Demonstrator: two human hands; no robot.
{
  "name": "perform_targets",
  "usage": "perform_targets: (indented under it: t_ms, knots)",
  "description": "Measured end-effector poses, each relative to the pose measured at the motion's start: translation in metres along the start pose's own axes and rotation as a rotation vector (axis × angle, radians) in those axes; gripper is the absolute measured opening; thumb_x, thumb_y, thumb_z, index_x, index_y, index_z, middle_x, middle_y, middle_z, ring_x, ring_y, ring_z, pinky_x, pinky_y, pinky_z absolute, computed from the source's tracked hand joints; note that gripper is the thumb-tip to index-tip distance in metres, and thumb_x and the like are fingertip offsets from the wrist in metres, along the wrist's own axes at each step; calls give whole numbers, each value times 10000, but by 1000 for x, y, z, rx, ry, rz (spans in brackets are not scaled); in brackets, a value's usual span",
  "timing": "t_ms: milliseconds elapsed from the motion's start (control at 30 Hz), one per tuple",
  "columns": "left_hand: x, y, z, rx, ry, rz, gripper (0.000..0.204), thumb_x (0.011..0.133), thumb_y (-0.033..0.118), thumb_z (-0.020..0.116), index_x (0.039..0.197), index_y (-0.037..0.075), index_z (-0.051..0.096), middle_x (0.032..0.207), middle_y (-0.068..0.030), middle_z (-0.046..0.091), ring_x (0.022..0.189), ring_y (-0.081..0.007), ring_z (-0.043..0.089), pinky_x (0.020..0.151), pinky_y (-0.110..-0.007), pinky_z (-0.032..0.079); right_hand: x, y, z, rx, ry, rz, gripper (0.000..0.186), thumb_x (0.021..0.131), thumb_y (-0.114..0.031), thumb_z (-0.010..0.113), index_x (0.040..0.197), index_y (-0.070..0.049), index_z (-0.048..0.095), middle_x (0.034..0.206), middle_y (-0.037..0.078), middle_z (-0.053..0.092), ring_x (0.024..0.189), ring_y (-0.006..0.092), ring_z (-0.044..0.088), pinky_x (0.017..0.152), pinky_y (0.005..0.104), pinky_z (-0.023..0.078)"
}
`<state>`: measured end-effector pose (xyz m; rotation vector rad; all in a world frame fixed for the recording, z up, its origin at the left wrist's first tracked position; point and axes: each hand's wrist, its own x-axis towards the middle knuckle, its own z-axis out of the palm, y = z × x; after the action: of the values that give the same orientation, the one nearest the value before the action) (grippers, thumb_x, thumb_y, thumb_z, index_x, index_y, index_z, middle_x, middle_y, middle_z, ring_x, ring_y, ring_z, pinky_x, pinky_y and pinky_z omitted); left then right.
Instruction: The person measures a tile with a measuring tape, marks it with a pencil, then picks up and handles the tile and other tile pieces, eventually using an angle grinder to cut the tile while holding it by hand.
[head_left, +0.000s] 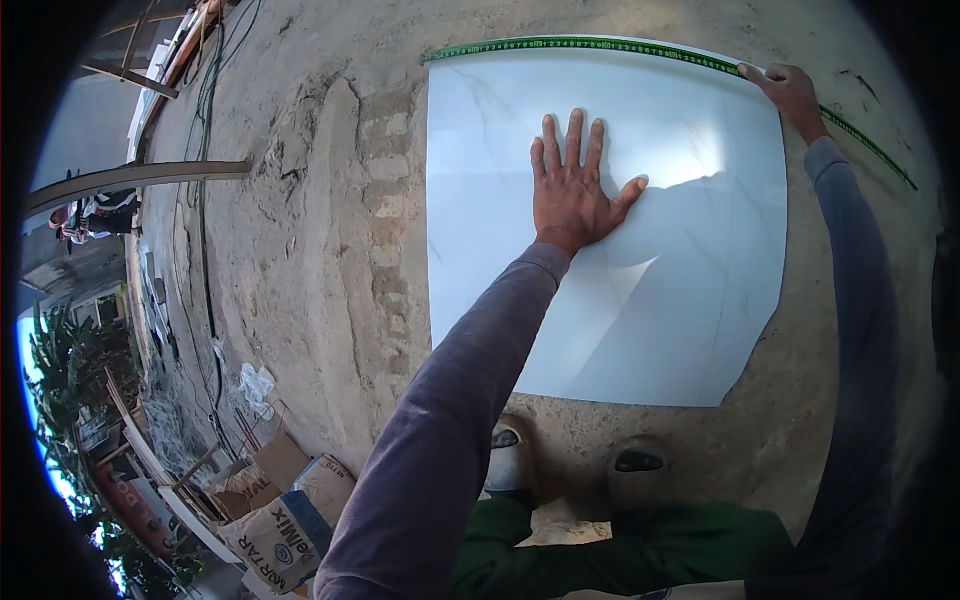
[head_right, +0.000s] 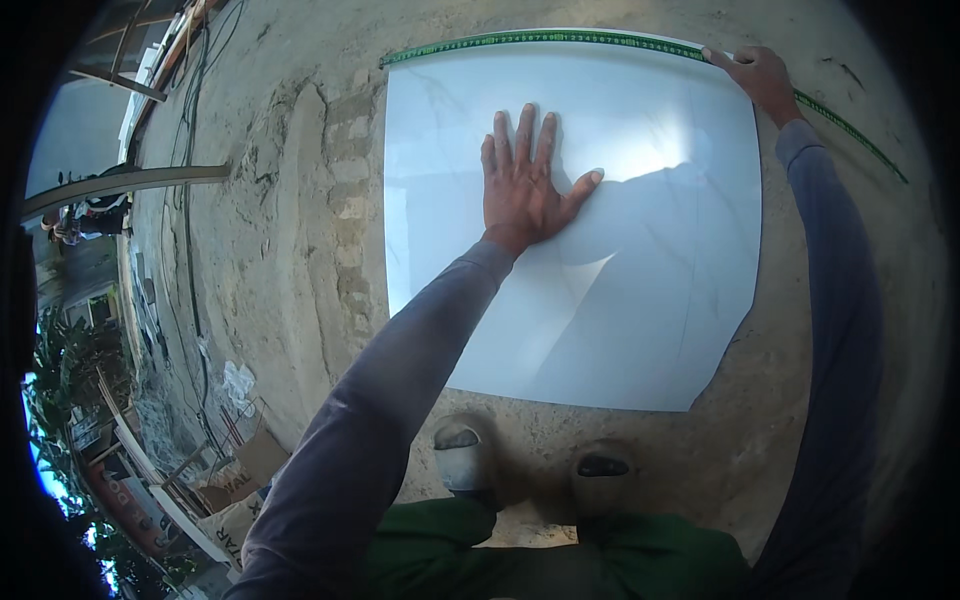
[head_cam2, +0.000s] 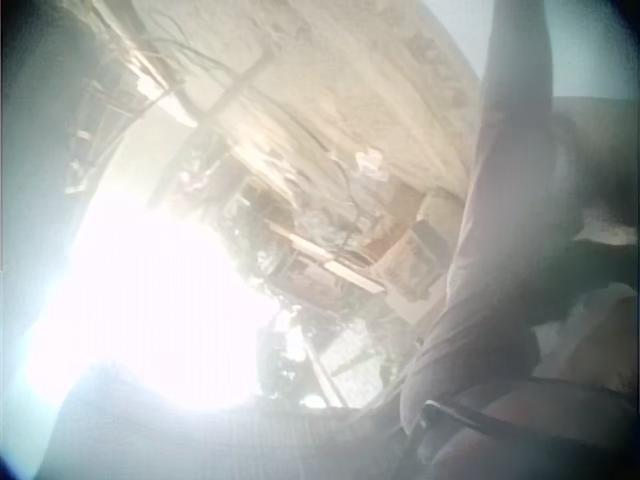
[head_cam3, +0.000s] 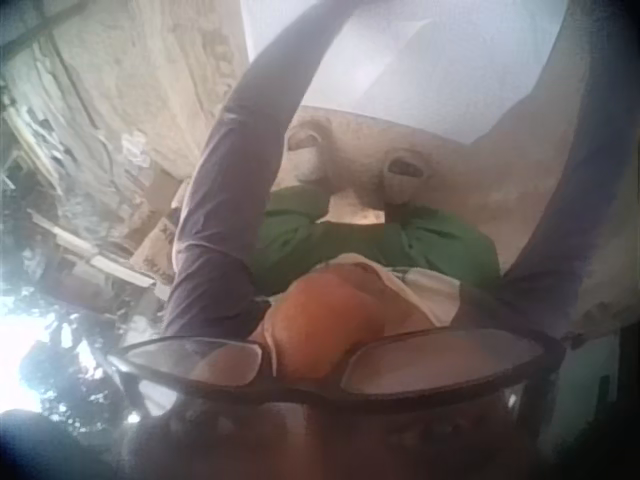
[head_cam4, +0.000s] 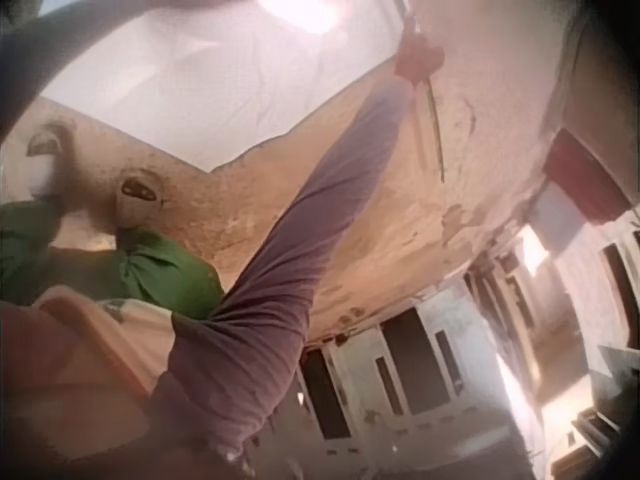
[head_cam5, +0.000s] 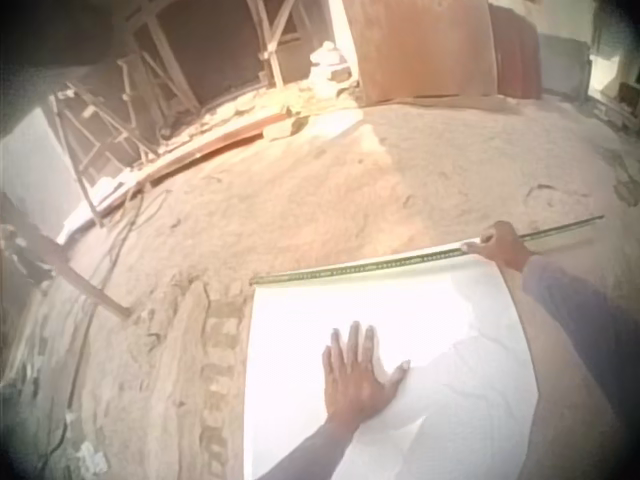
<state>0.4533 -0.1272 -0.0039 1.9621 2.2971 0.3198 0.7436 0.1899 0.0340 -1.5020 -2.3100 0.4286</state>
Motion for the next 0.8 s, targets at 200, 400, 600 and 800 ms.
perform_targets:
  t_ms: [200, 400, 600, 800]
  knots:
    - [7, 9, -5, 8, -34, -20, 992, 965, 801, 427, 1672, 117, 301, 1748, -154, 201, 1624, -432, 70, 1307, -573, 91, 29, 26, 13, -65, 53, -80, 770, 836, -660, 798, 540, -2, 527, 489, 69, 408, 487, 202, 418, 543, 428, 368]
    - [11, 7, -10, 36, -30, -40, 932, 951, 728, 561, 1650, 144, 359, 1727, -129, 284, 1617, -409, 147, 1294, -568, 148, 50, 13, 28, -298, -42, -26, 774, 800, -763, 766, 810, 10, 731, 736, 186, 674, 775, 348, 667, 779, 479, 535]
    - [17, 17, -8, 56, -25, -40, 893, 947, 701, 591, 1650, 201, 362, 1727, -100, 292, 1612, -412, 166, 1283, -587, 170, 27, 24, 38, -292, 248, -91, 728, 841, -741, 745, 840, -13, 720, 791, 167, 707, 811, 339, 681, 841, 472, 525]
    - [16, 13, -3, 42, 12, -7, 893, 943, 695, 598, 1646, 197, 366, 1718, -105, 311, 1608, -417, 175, 1277, -602, 174, 17, 26, 46, -251, 355, -139, 648, 881, -671, 750, 889, -24, 716, 898, 171, 712, 885, 350, 673, 978, 474, 479]
